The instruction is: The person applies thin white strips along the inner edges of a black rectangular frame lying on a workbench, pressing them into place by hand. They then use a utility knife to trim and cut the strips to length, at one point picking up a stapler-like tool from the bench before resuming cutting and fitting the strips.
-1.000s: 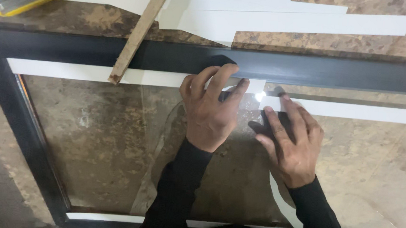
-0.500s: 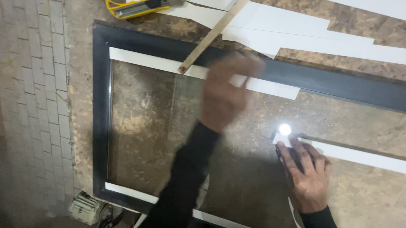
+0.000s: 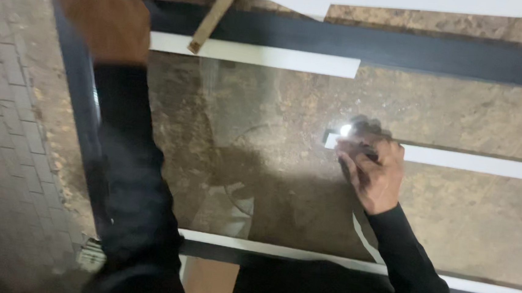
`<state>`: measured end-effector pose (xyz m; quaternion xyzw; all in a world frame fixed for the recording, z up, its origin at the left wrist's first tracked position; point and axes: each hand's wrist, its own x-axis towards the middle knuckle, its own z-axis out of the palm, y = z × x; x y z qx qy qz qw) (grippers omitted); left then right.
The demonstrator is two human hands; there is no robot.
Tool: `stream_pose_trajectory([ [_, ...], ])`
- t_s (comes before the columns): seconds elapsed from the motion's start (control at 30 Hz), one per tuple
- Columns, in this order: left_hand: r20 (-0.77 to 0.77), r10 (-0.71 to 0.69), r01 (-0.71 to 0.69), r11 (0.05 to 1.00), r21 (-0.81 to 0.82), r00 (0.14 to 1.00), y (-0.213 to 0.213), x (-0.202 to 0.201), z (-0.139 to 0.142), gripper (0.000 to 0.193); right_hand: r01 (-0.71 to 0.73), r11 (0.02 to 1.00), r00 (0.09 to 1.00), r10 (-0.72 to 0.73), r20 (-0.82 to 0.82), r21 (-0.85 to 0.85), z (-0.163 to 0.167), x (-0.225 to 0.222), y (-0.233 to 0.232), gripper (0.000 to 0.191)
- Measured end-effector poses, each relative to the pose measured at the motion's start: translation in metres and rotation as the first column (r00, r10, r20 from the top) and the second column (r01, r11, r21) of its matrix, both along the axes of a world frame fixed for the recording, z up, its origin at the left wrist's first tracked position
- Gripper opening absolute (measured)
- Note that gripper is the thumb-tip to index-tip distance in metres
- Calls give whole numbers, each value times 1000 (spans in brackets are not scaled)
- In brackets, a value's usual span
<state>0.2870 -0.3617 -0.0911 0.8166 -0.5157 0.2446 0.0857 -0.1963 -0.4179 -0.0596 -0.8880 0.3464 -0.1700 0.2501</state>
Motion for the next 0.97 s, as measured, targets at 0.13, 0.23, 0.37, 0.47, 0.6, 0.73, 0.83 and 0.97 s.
stream_pose_trajectory([
  [0.13, -602, -138, 58, 987, -152, 786, 74, -196, 38, 44, -43, 996, 999, 42, 15, 83, -1, 0, 4, 39],
  [0.23, -880, -113, 28, 993, -113, 461, 86, -325, 61, 58, -96, 989, 995, 97, -7, 117, -6, -3, 5, 46],
  [0.37, -987, 132, -79, 989, 125, 92, 86, -388, 69, 51, -94, 975, 996, 92, 20, 203, -8, -11, 4, 42],
  [0.47, -973, 131, -76, 990, 118, 191, 85, -401, 61, 50, -19, 972, 1000, 13, 29, 235, -6, -3, 8, 33],
  [0.6, -952, 128, -48, 992, 119, 278, 90, -410, 49, 51, 116, 949, 992, -122, 5, 294, -7, 3, 17, 23],
  [0.73, -949, 159, -31, 987, 157, 271, 85, -406, 49, 51, 156, 940, 984, -175, 35, 305, -11, 9, 16, 16],
  [0.83, -953, 179, -23, 984, 178, 247, 83, -403, 50, 51, 173, 918, 980, -197, 31, 357, -11, 11, 16, 18],
  [0.97, -943, 201, 3, 978, 209, 264, 81, -402, 51, 51, 192, 903, 974, -225, 41, 385, -10, 8, 13, 16],
])
